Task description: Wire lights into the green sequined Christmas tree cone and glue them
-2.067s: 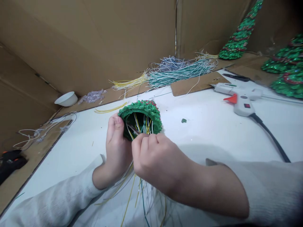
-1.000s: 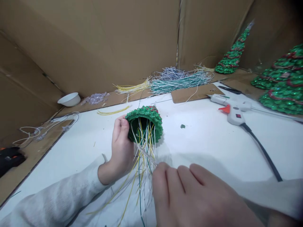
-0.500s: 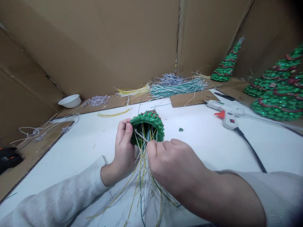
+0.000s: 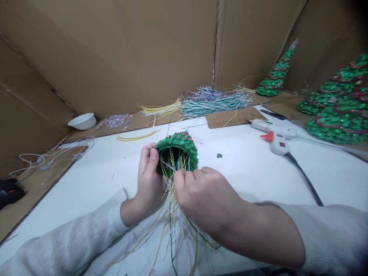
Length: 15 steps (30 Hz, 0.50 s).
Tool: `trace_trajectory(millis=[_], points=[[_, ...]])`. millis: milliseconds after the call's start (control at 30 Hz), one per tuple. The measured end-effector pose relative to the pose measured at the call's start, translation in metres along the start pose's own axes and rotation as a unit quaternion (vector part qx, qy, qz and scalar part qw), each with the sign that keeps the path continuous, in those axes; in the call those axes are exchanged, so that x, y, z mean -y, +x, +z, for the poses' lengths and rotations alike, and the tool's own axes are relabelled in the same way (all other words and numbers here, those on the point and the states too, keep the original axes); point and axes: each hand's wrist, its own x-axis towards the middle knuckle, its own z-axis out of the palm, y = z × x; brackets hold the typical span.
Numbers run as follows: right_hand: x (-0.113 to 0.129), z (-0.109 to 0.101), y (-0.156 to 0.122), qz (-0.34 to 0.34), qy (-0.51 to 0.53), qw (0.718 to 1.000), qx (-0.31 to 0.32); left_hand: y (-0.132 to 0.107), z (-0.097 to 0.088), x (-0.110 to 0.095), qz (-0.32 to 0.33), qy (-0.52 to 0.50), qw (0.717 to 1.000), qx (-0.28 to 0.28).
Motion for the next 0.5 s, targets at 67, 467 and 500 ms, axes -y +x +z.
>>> trace_trajectory(millis=[67,467,500], points=[[0.000,-0.004,-0.002,0.008,0.005,1.000,0.005,0.000,0.001,0.000,-0.001,-0.001,1.000,0.002],[-0.010,-0.001,0.005,0.039,0.003,0.999,0.003,0.002,0.007,-0.006,-0.024,-0.001,0.999,-0.042],[-0.010,0.001,0.007,0.040,0.000,0.999,-0.004,0.002,0.008,-0.007,-0.022,0.003,0.999,-0.041]])
